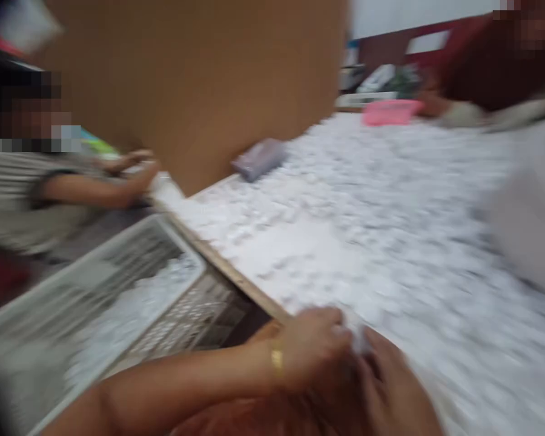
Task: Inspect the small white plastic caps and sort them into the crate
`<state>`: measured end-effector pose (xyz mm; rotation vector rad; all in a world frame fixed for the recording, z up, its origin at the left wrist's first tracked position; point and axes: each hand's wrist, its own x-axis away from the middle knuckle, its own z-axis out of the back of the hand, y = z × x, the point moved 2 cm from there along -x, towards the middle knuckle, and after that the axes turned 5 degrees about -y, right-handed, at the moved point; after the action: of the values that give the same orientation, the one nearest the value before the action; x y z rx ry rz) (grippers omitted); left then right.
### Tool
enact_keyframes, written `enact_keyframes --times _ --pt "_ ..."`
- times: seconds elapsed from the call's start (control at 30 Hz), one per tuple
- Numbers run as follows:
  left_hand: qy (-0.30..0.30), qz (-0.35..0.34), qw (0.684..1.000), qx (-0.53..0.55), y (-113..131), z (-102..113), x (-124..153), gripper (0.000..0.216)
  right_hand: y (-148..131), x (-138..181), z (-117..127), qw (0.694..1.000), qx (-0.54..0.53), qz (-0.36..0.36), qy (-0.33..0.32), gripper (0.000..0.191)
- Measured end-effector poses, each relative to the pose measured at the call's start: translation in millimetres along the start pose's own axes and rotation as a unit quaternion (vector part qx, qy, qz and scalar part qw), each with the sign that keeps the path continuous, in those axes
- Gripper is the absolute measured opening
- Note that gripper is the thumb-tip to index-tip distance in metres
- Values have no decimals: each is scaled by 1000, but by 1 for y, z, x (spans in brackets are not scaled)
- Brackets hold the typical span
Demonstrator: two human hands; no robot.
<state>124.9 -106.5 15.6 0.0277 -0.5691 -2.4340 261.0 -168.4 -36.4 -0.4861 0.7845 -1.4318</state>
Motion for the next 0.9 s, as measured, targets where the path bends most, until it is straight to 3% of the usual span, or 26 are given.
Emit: enact_keyframes --times 0.13,0.23,0.3,0.47,0.67,0.9 --pt "67 -127 987 -68 5 -6 -18 15 3 -2 41 997 38 -61 -9 24" --pt "106 -149 979 -95 -2 -12 -29 17 16 -13 75 985 107 -108 82 21" --pt "116 -144 976 -110 -2 -14 -31 19 22 -18 87 975 168 -106 97 19" --pt "153 -113 977 -99 -1 -11 -25 24 24 -38 65 940 339 -31 -15 14" --pt "187 -79 979 -17 -20 5 -10 25 30 -57 54 887 459 3 -52 11" --pt "257 -4 965 40 -58 23 2 21 37 -53 59 904 427 18 -27 7"
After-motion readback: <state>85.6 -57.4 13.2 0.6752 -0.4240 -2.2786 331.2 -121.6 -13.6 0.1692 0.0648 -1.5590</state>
